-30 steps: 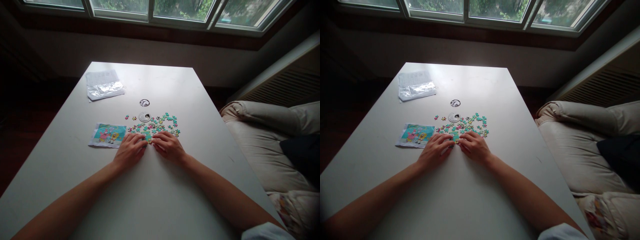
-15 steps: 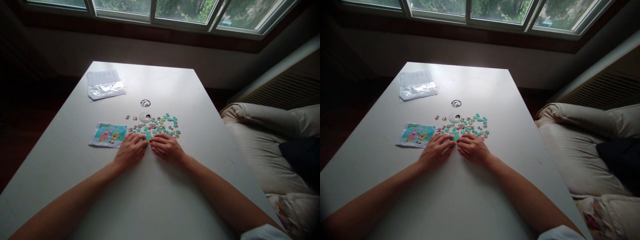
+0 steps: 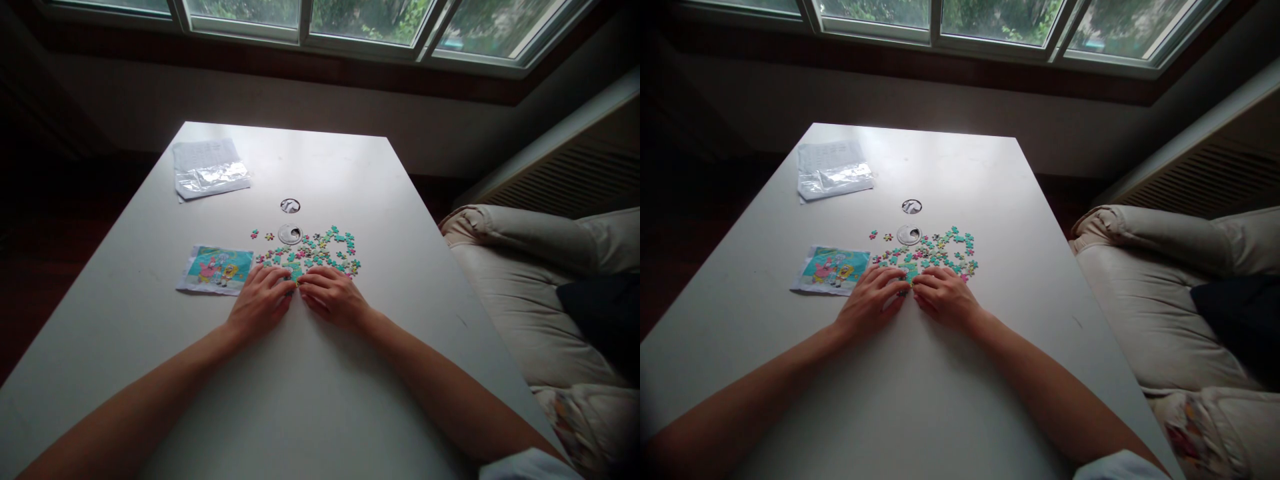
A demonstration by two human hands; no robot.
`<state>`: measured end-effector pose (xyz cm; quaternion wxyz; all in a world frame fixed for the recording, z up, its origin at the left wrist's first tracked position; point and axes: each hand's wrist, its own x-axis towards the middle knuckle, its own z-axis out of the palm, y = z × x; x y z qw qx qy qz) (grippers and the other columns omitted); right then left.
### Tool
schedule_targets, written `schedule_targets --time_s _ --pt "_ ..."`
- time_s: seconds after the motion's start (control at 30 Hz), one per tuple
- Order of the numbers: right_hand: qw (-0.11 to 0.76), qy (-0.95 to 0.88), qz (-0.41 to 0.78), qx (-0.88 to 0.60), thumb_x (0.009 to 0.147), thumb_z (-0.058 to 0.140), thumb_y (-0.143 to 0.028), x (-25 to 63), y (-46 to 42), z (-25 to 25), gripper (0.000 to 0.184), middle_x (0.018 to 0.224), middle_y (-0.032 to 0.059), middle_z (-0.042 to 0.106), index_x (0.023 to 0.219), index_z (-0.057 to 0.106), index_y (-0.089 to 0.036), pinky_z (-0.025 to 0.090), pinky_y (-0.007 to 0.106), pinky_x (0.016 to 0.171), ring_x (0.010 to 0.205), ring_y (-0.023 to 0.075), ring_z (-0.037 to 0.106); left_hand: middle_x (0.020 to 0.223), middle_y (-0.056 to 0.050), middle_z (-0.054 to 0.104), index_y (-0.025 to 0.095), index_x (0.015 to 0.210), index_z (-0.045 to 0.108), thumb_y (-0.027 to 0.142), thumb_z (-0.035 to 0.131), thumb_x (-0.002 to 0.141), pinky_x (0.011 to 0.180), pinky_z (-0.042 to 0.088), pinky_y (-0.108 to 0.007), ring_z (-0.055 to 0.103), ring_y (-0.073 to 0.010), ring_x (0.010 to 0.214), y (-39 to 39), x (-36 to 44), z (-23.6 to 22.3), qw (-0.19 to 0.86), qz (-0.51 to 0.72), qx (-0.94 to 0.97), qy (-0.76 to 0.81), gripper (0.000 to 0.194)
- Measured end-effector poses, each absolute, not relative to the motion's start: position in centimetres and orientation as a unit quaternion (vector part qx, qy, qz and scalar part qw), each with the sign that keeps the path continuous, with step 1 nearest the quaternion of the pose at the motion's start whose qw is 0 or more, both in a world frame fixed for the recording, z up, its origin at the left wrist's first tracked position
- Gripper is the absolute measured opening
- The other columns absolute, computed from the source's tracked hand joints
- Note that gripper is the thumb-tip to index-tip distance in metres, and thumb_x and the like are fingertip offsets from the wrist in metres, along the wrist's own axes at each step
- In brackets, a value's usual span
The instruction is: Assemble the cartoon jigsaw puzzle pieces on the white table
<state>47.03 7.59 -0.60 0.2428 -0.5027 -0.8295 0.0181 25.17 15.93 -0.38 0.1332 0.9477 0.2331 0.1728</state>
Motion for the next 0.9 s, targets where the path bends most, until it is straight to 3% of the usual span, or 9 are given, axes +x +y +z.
schedule_targets --time_s 0.47,0.73,0.9 --pt "0.227 -0.821 0.029 -0.523 0.100 0.053 -0.023 46.2 7.3 -0.2 0.018 0.122 0.0049 0.072 0.109 0.069 -0.021 0.044 0.046 0.107 0.121 0.0240 0.059 0.131 -0.005 0.063 0.028 0.115 0.065 0.021 0.059 0.093 0.117 0.033 -0.051 0.052 -0.0257 0.127 15.7 25.3 -0.2 0.137 0.177 0.944 0.241 0.024" --pt "0.300 -0.800 0.007 -0.520 0.096 0.059 -0.022 46.9 7.0 -1.5 0.024 0.126 0.0037 0.071 0.118 0.069 -0.024 0.046 0.045 0.106 0.122 0.0235 0.059 0.132 -0.005 0.062 0.027 0.116 0.065 0.024 0.057 0.095 0.118 0.031 -0.053 0.051 -0.0258 0.128 15.8 25.2 -0.3 0.133 0.171 0.947 0.238 0.023" --pt "0.291 -0.802 0.005 -0.521 0.095 0.060 -0.022 46.8 7.0 -1.8 0.026 0.124 0.0033 0.072 0.119 0.069 -0.025 0.046 0.045 0.107 0.122 0.0234 0.060 0.133 -0.005 0.061 0.027 0.117 0.065 0.022 0.058 0.094 0.118 0.031 -0.052 0.050 -0.0259 0.129 15.8 25.2 -0.2 0.139 0.167 0.947 0.235 0.024"
